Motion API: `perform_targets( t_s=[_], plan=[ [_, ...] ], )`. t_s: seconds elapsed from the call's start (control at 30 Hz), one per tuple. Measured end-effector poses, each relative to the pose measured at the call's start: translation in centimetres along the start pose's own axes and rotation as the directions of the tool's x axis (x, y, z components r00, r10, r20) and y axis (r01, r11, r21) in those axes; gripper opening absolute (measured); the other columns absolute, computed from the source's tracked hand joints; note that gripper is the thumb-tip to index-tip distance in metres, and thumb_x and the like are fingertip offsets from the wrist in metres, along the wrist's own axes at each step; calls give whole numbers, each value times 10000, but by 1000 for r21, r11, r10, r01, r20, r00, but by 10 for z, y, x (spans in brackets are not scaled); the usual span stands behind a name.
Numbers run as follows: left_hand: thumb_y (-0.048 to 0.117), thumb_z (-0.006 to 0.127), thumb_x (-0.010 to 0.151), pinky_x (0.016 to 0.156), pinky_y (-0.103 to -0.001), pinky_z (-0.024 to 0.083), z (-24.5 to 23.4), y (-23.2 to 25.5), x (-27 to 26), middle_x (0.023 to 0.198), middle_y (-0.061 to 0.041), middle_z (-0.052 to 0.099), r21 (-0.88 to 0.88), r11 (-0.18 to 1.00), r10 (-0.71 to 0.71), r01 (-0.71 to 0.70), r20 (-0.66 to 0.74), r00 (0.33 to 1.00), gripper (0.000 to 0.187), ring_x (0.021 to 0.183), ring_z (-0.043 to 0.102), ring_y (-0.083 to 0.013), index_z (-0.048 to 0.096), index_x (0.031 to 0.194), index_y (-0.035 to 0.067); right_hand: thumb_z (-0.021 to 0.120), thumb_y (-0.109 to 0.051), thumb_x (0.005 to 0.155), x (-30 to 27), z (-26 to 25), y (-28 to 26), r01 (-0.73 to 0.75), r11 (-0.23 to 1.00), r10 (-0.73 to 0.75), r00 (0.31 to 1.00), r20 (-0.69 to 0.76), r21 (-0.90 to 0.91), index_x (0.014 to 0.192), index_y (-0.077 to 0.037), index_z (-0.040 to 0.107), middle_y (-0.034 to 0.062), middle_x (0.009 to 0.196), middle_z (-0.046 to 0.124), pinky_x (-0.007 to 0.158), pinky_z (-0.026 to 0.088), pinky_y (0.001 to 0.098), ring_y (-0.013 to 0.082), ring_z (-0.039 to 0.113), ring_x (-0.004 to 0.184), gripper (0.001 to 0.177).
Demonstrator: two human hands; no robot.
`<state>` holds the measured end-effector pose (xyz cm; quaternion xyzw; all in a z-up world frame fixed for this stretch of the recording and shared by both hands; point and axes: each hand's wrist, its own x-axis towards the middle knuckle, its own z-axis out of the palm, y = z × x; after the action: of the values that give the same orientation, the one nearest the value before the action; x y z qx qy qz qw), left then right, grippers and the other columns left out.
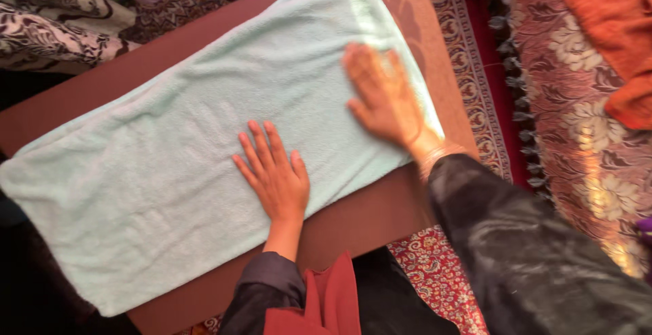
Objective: The person folds a blue and white towel, a pink towel, and a light blue towel on a small table. Each towel is smoothed, folded into a compact rectangle, and stacked on a nearby surface.
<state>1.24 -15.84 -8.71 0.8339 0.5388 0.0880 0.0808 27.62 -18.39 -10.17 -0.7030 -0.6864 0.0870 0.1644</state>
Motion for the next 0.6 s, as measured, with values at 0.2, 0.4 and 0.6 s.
perform_targets(
  t_s=[0.2, 0.4, 0.6],
  plan=[
    [298, 557, 957, 1269, -602, 123, -6, 5, 6, 1713, -139, 199, 37, 999, -13, 14, -13, 1000, 763, 1582, 186, -370, 274, 1634, 86, 549, -347, 1123, 44, -34, 41, -239, 969, 230, 965, -124, -61, 1701, -42, 198, 211, 1750, 150, 1262, 69, 621, 364, 117, 1618, 741],
    [307, 538, 952, 1263, -600, 125, -1, 5, 5, 1711, -125, 203, 36, 999, -35, 35, 10, 999, 761, 1579, 185, -363, 265, 1633, 109, 577, -416, 1046, 76, 1, -67, 272, 955, -277, 960, 30, 115, 1650, -76, 245, 121, 1722, 203, 1277, 69, 566, 269, 135, 1601, 769],
    [302, 521, 964, 1273, -594, 127, 3, 1, 4, 1717, -110, 201, 52, 998, -38, 38, 11, 999, 744, 1585, 182, -350, 267, 1641, 126, 548, -344, 1088, 81, -19, 19, -140, 989, 136, 987, -89, -49, 1669, -44, 253, 186, 1735, 242, 1276, 97, 560, 334, 164, 1606, 717]
  ],
)
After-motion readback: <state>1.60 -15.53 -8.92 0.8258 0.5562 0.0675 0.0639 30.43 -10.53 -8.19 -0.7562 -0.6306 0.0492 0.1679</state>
